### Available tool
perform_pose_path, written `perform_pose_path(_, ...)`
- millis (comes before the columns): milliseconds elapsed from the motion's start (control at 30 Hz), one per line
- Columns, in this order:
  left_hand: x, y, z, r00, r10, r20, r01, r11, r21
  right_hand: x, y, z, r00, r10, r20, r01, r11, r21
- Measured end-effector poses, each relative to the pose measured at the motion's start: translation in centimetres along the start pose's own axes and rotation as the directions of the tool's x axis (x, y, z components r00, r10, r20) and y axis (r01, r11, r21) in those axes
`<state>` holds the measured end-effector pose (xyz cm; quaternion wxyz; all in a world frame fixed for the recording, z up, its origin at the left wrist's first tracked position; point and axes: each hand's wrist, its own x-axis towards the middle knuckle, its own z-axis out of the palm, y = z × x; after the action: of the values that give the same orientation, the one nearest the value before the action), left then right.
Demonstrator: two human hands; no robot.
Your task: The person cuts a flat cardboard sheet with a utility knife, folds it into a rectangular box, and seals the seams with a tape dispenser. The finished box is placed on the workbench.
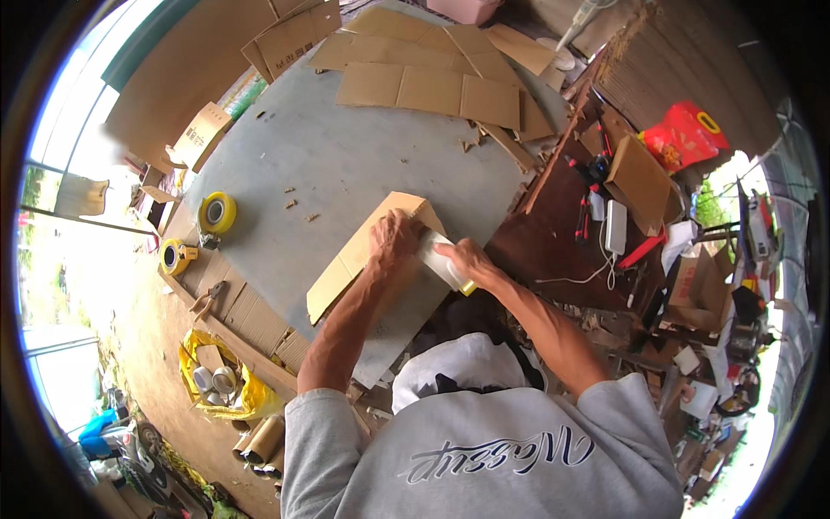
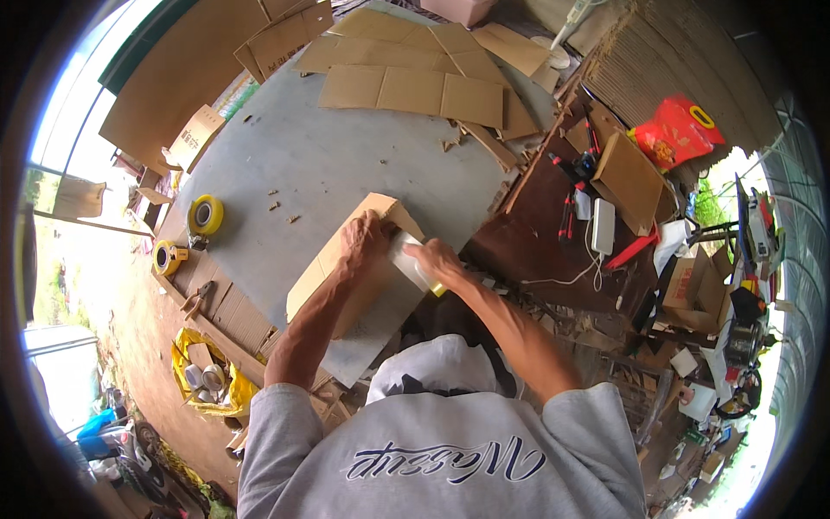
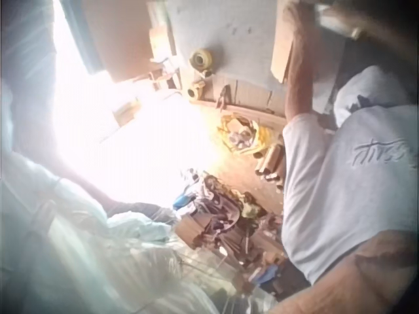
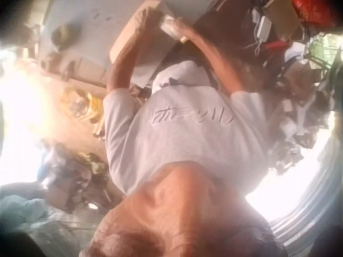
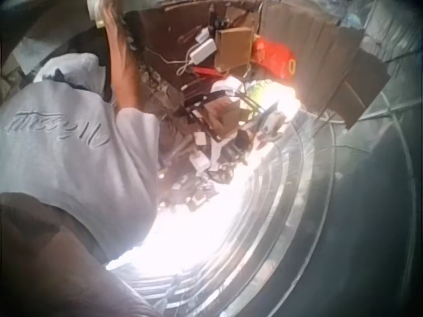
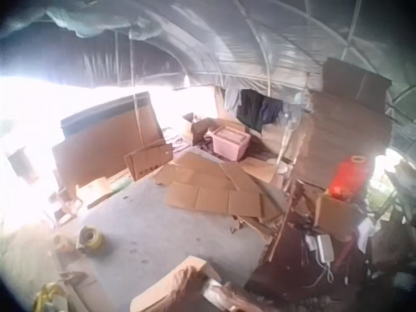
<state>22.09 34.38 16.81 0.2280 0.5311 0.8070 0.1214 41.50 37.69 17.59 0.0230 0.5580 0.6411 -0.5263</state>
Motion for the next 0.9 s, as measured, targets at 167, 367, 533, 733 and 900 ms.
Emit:
perform_pose_path(167,0.1,-1.3,1.3,0.991,0.083,-0.107,-0.077,0.996,0.054,-0.9,-3.1,0.6,0.992,-0.116,-0.043,0.102,0.962,-0.254)
perform_pose_path(367,0.1,-2.2,1.1,0.993,0.108,-0.049,-0.104,0.992,0.072,-0.6,-4.7,-0.7,0.962,-0.229,0.149,0.270,0.884,-0.381)
perform_pose_path(533,0.2,0.3,-0.2,0.998,-0.037,0.051,0.027,0.982,0.189,-1.2,2.7,3.8,0.994,-0.107,0.035,0.113,0.943,-0.313)
perform_pose_path(733,0.4,2.8,0.4,0.941,-0.308,-0.138,0.312,0.950,0.003,-3.0,14.8,1.4,0.953,-0.247,0.175,0.278,0.942,-0.190)
perform_pose_path(900,-8.5,-7.1,-1.9,0.986,-0.164,-0.013,0.165,0.984,0.072,-10.6,20.5,-4.7,0.998,-0.053,0.034,0.048,0.991,0.124)
